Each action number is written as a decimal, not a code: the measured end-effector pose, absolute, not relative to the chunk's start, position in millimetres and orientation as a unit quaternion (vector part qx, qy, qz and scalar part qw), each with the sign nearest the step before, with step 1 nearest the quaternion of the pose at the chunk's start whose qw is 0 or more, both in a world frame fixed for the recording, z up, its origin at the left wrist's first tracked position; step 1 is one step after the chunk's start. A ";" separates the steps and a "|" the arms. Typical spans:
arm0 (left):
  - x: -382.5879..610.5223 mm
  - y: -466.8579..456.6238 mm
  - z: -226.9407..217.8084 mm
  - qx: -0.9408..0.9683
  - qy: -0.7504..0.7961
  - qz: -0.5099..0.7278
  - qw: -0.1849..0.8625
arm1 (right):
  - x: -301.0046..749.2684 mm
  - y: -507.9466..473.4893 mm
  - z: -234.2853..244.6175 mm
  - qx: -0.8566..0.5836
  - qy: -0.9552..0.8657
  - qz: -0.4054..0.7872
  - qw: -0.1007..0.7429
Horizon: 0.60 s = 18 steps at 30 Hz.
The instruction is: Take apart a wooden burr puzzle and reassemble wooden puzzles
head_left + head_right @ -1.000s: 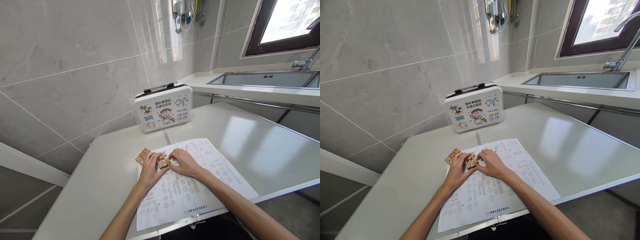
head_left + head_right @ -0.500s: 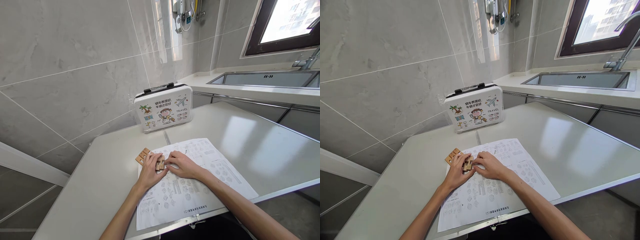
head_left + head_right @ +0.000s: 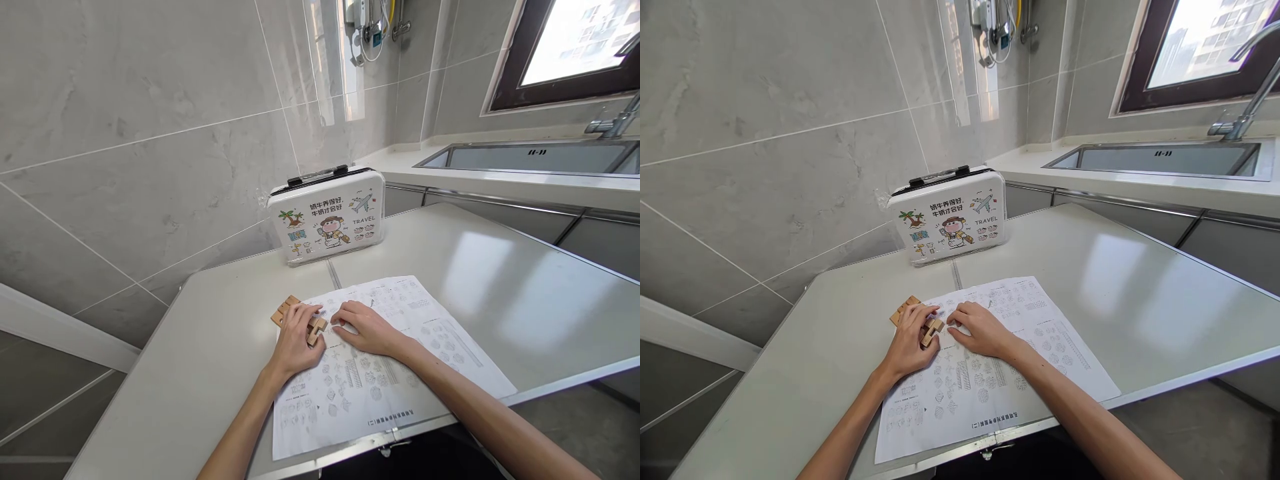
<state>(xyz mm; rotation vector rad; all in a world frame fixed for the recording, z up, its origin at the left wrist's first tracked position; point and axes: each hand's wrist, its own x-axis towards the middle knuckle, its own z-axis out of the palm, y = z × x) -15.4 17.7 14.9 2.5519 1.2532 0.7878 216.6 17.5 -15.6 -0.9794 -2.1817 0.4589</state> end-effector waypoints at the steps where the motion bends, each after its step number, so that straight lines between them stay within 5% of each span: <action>1: -15.8 18.5 15.7 0.855 0.426 0.278 0.104 | 216.6 17.8 -16.1 -0.380 -0.840 0.176 0.346; 11: -69.4 65.3 5.6 0.566 0.613 0.534 0.134 | 216.6 21.8 -22.4 -0.414 -0.823 0.164 0.353; 18: -95.6 84.7 -12.1 0.508 0.643 0.547 0.171 | 215.8 23.7 -23.6 -0.481 -0.787 0.157 0.353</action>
